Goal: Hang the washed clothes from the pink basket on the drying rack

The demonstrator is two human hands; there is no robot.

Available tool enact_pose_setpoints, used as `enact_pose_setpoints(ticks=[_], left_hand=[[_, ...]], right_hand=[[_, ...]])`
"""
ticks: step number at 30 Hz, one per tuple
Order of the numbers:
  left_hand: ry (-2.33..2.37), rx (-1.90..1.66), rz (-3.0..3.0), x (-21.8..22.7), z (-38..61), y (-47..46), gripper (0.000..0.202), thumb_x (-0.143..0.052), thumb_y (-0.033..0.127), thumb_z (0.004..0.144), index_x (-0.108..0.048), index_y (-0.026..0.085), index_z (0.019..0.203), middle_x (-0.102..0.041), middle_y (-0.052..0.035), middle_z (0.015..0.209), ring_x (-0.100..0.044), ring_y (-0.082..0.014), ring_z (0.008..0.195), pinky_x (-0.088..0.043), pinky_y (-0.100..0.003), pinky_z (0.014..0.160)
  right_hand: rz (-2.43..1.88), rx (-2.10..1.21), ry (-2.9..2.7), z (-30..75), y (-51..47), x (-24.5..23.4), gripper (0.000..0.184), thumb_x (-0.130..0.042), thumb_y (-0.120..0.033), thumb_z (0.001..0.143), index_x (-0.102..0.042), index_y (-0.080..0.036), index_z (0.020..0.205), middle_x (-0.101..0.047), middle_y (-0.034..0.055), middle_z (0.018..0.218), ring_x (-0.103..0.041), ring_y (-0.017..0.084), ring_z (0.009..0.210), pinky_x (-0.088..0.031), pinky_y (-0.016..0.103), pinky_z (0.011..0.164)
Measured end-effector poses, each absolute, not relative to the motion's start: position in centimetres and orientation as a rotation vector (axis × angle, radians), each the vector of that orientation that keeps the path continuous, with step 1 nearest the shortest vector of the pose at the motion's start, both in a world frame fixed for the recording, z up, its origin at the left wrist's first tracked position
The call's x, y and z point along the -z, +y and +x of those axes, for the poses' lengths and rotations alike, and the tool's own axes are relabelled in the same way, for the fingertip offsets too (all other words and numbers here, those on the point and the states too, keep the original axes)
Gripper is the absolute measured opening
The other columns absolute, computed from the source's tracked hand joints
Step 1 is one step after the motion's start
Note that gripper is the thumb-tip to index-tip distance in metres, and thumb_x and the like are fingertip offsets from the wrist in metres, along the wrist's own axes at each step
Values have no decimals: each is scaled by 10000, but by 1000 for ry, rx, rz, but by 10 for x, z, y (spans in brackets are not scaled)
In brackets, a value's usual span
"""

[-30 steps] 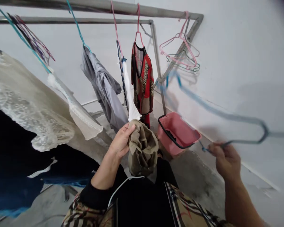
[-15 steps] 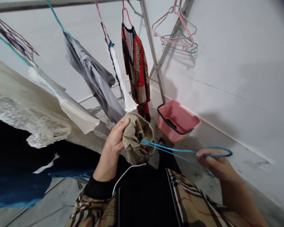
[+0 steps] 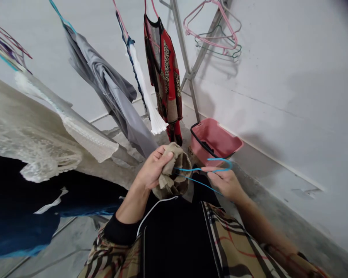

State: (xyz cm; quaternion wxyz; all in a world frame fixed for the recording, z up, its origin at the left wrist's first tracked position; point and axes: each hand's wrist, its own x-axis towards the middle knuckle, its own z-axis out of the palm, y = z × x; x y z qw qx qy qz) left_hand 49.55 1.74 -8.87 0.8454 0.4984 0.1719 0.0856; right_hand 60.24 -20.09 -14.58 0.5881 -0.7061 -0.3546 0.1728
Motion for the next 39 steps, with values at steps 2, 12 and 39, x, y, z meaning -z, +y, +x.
enact_pose_setpoints(ticks=[2, 12, 39], left_hand=[[320, -139, 1215, 92, 495, 5, 317, -752, 405, 757, -580, 176, 893, -622, 29, 732, -550, -74, 591, -462, -184, 598], [20, -545, 2629, 90, 494, 23, 101, -590, 294, 876, -668, 231, 884, -691, -94, 1167, -553, -287, 1133, -371, -431, 1001], [728, -689, 2678, 94, 475, 43, 256, -632, 396, 823, -639, 241, 1026, -738, 0, 828, -680, -174, 745, -409, -227, 604]], right_hand=[[-1628, -342, -828, 597, -175, 151, 304, -590, -402, 860, -704, -217, 648, -651, 21, 650, -519, 132, 535, -445, 267, 541], [-1417, -263, -724, 609, -153, 152, 235, -657, -452, 811, -664, -217, 815, -485, -39, 558, -383, 85, 441, -343, 233, 458], [-1059, -834, -113, 625, -159, 265, 300, -647, -368, 748, -657, -186, 986, -729, 41, 970, -683, 189, 872, -554, 344, 846]])
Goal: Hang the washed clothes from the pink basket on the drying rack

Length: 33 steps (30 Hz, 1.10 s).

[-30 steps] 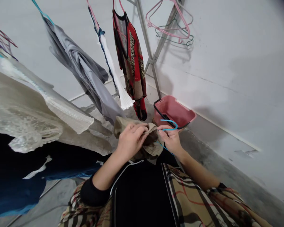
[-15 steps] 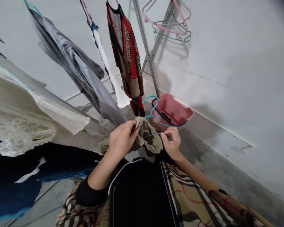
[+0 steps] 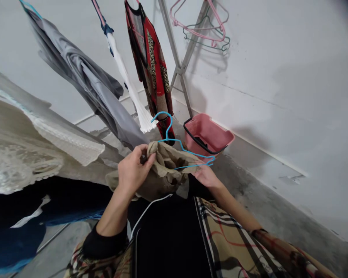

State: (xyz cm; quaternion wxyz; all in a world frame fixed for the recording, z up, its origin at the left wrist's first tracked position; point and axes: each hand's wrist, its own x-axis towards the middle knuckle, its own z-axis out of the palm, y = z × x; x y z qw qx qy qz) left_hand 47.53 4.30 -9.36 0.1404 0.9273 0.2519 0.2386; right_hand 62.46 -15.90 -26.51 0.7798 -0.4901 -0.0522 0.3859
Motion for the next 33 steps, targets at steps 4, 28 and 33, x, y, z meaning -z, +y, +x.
enact_pose_setpoints(ticks=[4, 28, 33], left_hand=[[732, -643, 2700, 100, 473, 57, 291, -619, 399, 835, -659, 238, 1074, -744, -12, 869, -673, -169, 751, -412, -228, 624], [365, -477, 2364, 104, 465, 52, 522, -593, 463, 874, -530, 216, 1330, -723, -28, 967, -663, -156, 775, -504, -235, 705], [161, -371, 2331, 108, 465, 47, 395, -503, 405, 936, -593, 209, 1266, -732, -30, 1090, -687, -151, 909, -507, -217, 811]], right_hand=[[-848, -879, 45, 634, -171, 245, 145, -649, -268, 716, -669, -206, 846, -743, -9, 803, -698, 142, 745, -585, 262, 780], [-1089, -429, -7, 642, -164, 197, 175, -697, -194, 657, -738, -179, 826, -763, 36, 827, -721, 206, 778, -597, 323, 774], [-1241, -307, -16, 649, -172, 201, 195, -671, -215, 646, -731, -170, 826, -749, 26, 792, -695, 169, 702, -575, 276, 675]])
